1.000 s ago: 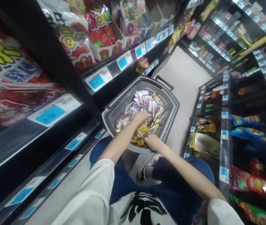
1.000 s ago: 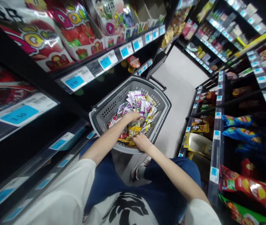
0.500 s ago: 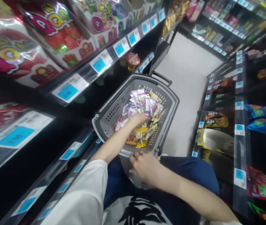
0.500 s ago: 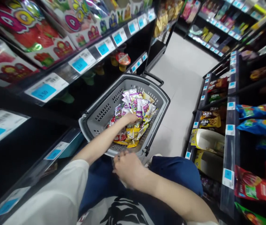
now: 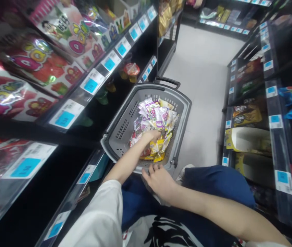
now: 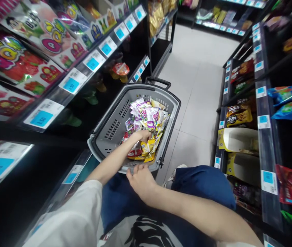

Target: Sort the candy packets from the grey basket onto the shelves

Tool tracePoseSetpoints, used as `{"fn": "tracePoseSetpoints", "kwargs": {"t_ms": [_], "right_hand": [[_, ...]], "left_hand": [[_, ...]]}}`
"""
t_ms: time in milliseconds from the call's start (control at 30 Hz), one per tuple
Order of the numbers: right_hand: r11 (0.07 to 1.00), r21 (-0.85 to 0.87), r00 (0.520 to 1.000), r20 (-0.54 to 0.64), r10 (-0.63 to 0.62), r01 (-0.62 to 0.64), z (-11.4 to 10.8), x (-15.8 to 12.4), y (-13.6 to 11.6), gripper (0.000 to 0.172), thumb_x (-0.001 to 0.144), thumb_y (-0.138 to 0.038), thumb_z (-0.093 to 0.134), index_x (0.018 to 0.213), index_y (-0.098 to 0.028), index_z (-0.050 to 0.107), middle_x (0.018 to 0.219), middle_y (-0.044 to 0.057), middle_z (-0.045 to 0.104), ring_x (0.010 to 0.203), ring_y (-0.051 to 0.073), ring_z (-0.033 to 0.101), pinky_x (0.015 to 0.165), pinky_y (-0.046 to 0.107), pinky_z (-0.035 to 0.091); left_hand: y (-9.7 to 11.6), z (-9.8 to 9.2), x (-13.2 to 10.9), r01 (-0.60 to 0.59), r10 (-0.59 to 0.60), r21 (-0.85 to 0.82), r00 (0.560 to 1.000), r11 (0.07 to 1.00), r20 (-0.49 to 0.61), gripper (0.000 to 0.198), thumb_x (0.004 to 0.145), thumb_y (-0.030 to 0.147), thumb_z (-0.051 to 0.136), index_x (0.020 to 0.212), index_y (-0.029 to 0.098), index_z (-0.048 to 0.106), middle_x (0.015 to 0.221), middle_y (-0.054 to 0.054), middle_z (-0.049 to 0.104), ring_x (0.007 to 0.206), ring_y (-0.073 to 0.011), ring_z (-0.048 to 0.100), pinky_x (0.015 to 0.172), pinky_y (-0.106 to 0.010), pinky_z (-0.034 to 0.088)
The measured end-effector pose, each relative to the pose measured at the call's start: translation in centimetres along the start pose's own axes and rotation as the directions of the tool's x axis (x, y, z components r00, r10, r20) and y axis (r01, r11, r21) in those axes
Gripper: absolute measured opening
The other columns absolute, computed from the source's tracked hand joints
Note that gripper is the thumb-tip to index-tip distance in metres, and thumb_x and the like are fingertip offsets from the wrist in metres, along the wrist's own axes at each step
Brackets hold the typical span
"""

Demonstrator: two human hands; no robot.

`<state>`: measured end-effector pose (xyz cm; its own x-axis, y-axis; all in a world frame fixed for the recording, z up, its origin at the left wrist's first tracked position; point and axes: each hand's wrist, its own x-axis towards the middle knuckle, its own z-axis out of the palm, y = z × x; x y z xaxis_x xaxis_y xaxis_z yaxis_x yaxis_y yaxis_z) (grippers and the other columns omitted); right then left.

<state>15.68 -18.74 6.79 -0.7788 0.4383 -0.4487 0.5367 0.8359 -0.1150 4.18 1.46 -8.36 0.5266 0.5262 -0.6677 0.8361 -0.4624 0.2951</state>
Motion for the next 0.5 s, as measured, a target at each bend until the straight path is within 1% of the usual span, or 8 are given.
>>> {"fn": "tracePoseSetpoints", "kwargs": {"t_ms": [67, 167, 267, 333, 367, 433, 500], "right_hand": [[1.0, -0.007, 1.0, 0.023, 0.003, -0.003, -0.3, 0.0, -0.3, 0.05, 0.098, -0.011, 0.039, 0.148, -0.012, 0.046, 0.138, 0.029, 0.057, 0.117, 0.034, 0.066, 0.091, 0.049, 0.053], [1.0, 0.018, 0.997, 0.076, -0.018, 0.016, -1.8, 0.1, 0.0, 0.051, 0.096, -0.015, 0.049, 0.146, -0.008, 0.047, 0.134, 0.03, 0.059, 0.118, 0.035, 0.065, 0.09, 0.049, 0.054], [0.992, 0.118, 0.988, 0.135, -0.07, 0.054, -3.7, 0.1, 1.7, 0.043, 0.093, -0.018, 0.057, 0.135, -0.009, 0.057, 0.118, 0.023, 0.069, 0.109, 0.031, 0.069, 0.084, 0.041, 0.056], [0.986, 0.163, 0.991, 0.117, -0.062, 0.043, -4.7, -0.1, 3.5, 0.035, 0.095, -0.023, 0.056, 0.128, -0.011, 0.06, 0.111, 0.018, 0.072, 0.103, 0.028, 0.071, 0.082, 0.038, 0.057], [0.987, 0.161, 0.996, 0.088, -0.034, 0.019, -5.0, -0.3, 4.5, 0.035, 0.097, -0.026, 0.055, 0.128, -0.011, 0.059, 0.112, 0.018, 0.072, 0.103, 0.028, 0.071, 0.083, 0.038, 0.056], [0.989, 0.127, 0.997, 0.019, 0.071, -0.072, -5.3, -0.7, 6.4, 0.035, 0.098, -0.031, 0.053, 0.128, -0.012, 0.059, 0.116, 0.019, 0.07, 0.108, 0.03, 0.069, 0.086, 0.04, 0.055], [0.977, 0.101, 0.982, -0.009, 0.188, -0.187, -5.4, -1.3, 8.3, 0.034, 0.099, -0.029, 0.052, 0.127, -0.011, 0.059, 0.118, 0.02, 0.069, 0.111, 0.031, 0.067, 0.087, 0.041, 0.054]], "left_hand": [[0.0, 0.2, 0.1, -0.009, 0.009, -0.028, 1.0, 1.0, -0.007, 0.042, 0.06, 0.009, 0.074, 0.101, 0.014, 0.077, 0.094, -0.009, 0.077, 0.079, -0.0201, 0.068, 0.07, -0.025, 0.05], [-0.2, 0.1, 0.0, -0.027, 0.025, -0.079, 0.999, 0.997, -0.029, 0.039, 0.056, 0.009, 0.073, 0.095, 0.013, 0.077, 0.083, -0.006, 0.076, 0.07, -0.019, 0.065, 0.065, -0.026, 0.047], [-0.7, -0.4, -0.5, -0.074, 0.064, -0.145, 0.996, 0.987, -0.067, 0.036, 0.058, 0.012, 0.071, 0.093, 0.016, 0.077, 0.079, -0.003, 0.074, 0.066, -0.0167, 0.062, 0.063, -0.025, 0.045], [-1.3, -1.1, -0.9, -0.106, 0.087, -0.192, 0.99, 0.976, -0.107, 0.034, 0.063, 0.015, 0.066, 0.095, 0.017, 0.077, 0.08, -0.002, 0.074, 0.066, -0.0155, 0.061, 0.063, -0.023, 0.045], [-1.5, -1.5, -1.2, -0.122, 0.095, -0.214, 0.987, 0.969, -0.132, 0.033, 0.066, 0.016, 0.063, 0.097, 0.017, 0.076, 0.082, -0.002, 0.074, 0.068, -0.0152, 0.061, 0.063, -0.023, 0.045], [-1.8, -2.3, -2.0, -0.148, 0.102, -0.252, 0.977, 0.956, -0.189, 0.033, 0.073, 0.018, 0.058, 0.1, 0.016, 0.076, 0.087, -0.003, 0.075, 0.072, -0.0151, 0.062, 0.066, -0.022, 0.045], [-1.8, -3.2, -3.1, -0.167, 0.096, -0.278, 0.963, 0.946, -0.251, 0.032, 0.077, 0.019, 0.054, 0.102, 0.015, 0.074, 0.092, -0.004, 0.074, 0.078, -0.0155, 0.063, 0.07, -0.022, 0.045]]}}
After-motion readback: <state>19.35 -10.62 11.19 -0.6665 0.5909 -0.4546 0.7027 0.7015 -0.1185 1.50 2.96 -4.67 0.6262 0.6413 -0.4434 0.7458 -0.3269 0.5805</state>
